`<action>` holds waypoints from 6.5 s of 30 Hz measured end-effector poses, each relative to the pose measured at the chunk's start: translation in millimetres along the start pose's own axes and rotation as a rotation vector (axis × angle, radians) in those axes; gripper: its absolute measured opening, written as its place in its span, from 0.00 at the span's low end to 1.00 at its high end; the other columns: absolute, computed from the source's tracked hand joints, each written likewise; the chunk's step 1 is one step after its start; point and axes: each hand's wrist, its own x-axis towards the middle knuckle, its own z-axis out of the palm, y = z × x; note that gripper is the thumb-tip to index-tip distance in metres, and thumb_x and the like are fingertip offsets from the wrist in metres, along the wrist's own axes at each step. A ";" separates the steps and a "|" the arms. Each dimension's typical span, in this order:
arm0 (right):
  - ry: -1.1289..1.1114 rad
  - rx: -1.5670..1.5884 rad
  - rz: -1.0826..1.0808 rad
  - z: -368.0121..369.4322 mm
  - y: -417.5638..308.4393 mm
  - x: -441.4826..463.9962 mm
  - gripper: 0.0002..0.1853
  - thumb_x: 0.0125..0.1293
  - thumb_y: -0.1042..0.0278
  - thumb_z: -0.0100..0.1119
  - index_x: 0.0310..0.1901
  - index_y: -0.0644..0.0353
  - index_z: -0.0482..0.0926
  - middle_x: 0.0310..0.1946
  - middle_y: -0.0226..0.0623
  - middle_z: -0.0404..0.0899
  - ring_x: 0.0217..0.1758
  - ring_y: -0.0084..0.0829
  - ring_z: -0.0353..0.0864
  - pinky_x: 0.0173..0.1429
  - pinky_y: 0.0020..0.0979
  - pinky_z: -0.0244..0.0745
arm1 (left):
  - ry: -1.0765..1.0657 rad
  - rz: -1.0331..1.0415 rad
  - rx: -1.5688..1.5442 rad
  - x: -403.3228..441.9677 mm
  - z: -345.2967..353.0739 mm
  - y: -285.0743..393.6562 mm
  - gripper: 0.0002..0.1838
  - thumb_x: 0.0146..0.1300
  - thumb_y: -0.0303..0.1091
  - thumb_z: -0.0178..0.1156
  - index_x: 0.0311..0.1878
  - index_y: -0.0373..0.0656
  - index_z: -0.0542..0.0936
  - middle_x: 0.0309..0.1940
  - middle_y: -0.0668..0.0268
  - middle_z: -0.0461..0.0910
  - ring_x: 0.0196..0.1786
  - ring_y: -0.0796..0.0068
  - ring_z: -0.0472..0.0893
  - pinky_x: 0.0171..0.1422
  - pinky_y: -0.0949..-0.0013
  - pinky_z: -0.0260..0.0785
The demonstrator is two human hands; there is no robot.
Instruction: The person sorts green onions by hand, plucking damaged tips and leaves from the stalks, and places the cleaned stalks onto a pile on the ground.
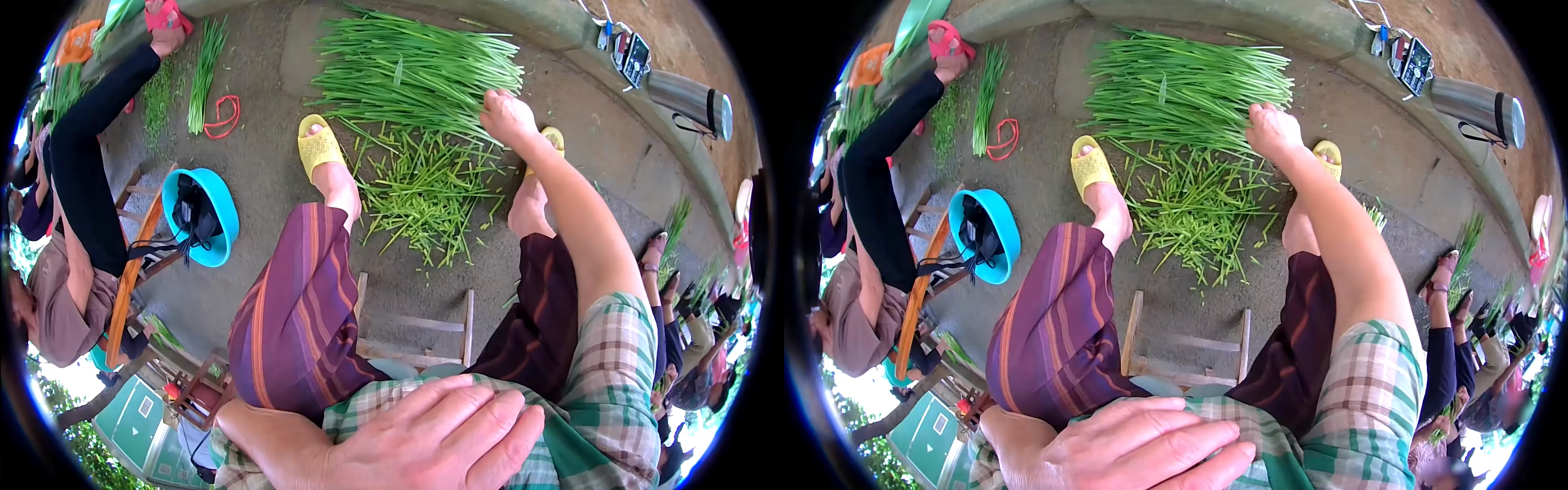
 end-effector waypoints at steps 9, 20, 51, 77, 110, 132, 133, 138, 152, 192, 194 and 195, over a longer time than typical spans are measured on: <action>-0.001 0.335 -0.006 3.3 -0.4 -4.1 0.20 0.59 0.57 0.62 0.44 0.66 0.75 0.33 0.50 0.84 0.38 0.51 0.84 0.47 0.45 0.78 | 0.028 -0.077 -0.061 1.3 3.9 5.9 0.16 0.54 0.32 0.62 0.47 0.40 0.77 0.41 0.64 0.79 0.43 0.68 0.81 0.52 0.66 0.76; 0.122 -0.099 -0.083 -4.8 -16.3 -3.2 0.15 0.67 0.57 0.56 0.41 0.64 0.74 0.35 0.49 0.82 0.39 0.47 0.84 0.44 0.45 0.80 | -0.346 -0.119 -0.106 9.3 -13.3 4.2 0.20 0.56 0.35 0.58 0.51 0.37 0.78 0.43 0.60 0.78 0.45 0.67 0.81 0.54 0.62 0.75; -1.281 0.273 -0.096 -81.0 -63.2 -62.0 0.15 0.68 0.56 0.58 0.44 0.59 0.84 0.30 0.29 0.81 0.30 0.23 0.79 0.37 0.27 0.82 | -0.236 -0.136 -0.059 7.0 5.5 5.1 0.19 0.52 0.33 0.62 0.49 0.40 0.78 0.46 0.62 0.78 0.47 0.65 0.79 0.55 0.64 0.74; 0.080 1.217 0.067 -262.4 -155.3 -214.1 0.10 0.74 0.64 0.53 0.43 0.63 0.78 0.27 0.24 0.75 0.24 0.14 0.72 0.29 0.19 0.72 | 0.315 -0.467 -1.105 51.1 25.8 -30.2 0.21 0.63 0.44 0.68 0.51 0.40 0.77 0.40 0.71 0.80 0.39 0.87 0.75 0.46 0.79 0.67; 0.485 1.278 -0.088 -308.4 -157.3 -186.2 0.16 0.72 0.67 0.55 0.56 0.66 0.76 0.44 0.35 0.82 0.45 0.22 0.81 0.50 0.23 0.75 | 0.077 -0.398 -0.891 58.3 -33.5 -42.7 0.11 0.72 0.37 0.55 0.47 0.40 0.79 0.28 0.72 0.77 0.30 0.82 0.75 0.38 0.77 0.68; 0.561 0.653 -0.135 -311.1 -155.5 -215.9 0.10 0.63 0.72 0.63 0.45 0.63 0.84 0.34 0.37 0.85 0.36 0.25 0.83 0.44 0.27 0.77 | 0.119 -0.390 -0.988 52.5 -49.2 -42.0 0.15 0.74 0.40 0.52 0.51 0.37 0.79 0.26 0.72 0.75 0.23 0.87 0.66 0.28 0.82 0.59; 0.583 0.608 -0.128 -310.8 -155.3 -215.3 0.10 0.62 0.72 0.63 0.44 0.63 0.84 0.34 0.38 0.84 0.35 0.26 0.83 0.44 0.28 0.77 | 0.129 -0.393 -1.008 52.1 -49.5 -41.0 0.15 0.74 0.40 0.52 0.51 0.37 0.79 0.26 0.72 0.75 0.23 0.87 0.66 0.28 0.81 0.59; 0.590 0.570 -0.091 -311.3 -157.0 -214.8 0.08 0.60 0.72 0.62 0.39 0.65 0.82 0.36 0.44 0.83 0.39 0.40 0.84 0.46 0.36 0.78 | 0.135 -0.405 -0.997 51.0 -47.9 -40.5 0.16 0.74 0.41 0.53 0.51 0.38 0.79 0.26 0.72 0.75 0.23 0.87 0.66 0.28 0.82 0.58; 0.585 0.467 -0.068 -305.4 -156.8 -216.6 0.07 0.60 0.74 0.60 0.40 0.65 0.81 0.33 0.40 0.82 0.37 0.33 0.84 0.45 0.31 0.79 | 0.175 -0.384 -0.906 48.1 -43.7 -45.0 0.12 0.73 0.38 0.55 0.47 0.39 0.80 0.24 0.75 0.74 0.22 0.89 0.65 0.26 0.82 0.57; 0.588 2.029 -0.092 -319.7 -113.8 -210.3 0.09 0.71 0.64 0.58 0.42 0.61 0.78 0.33 0.30 0.79 0.33 0.21 0.80 0.42 0.28 0.83 | -0.038 -0.389 -0.900 41.5 -41.3 -31.4 0.12 0.73 0.37 0.55 0.50 0.40 0.80 0.37 0.70 0.81 0.21 0.92 0.61 0.22 0.84 0.51; 0.576 1.990 -0.101 -313.4 -109.1 -209.5 0.10 0.70 0.62 0.60 0.43 0.61 0.78 0.34 0.30 0.80 0.34 0.21 0.80 0.42 0.27 0.83 | -0.057 -0.391 -0.909 41.0 -41.0 -29.7 0.11 0.73 0.35 0.54 0.51 0.40 0.80 0.45 0.64 0.83 0.22 0.92 0.62 0.23 0.85 0.53; 0.565 1.974 -0.071 -312.4 -110.8 -209.2 0.10 0.69 0.63 0.61 0.43 0.61 0.78 0.35 0.31 0.80 0.35 0.21 0.80 0.42 0.27 0.83 | -0.050 -0.400 -0.900 40.7 -40.7 -28.7 0.11 0.73 0.35 0.54 0.51 0.40 0.80 0.45 0.63 0.83 0.22 0.92 0.62 0.23 0.85 0.54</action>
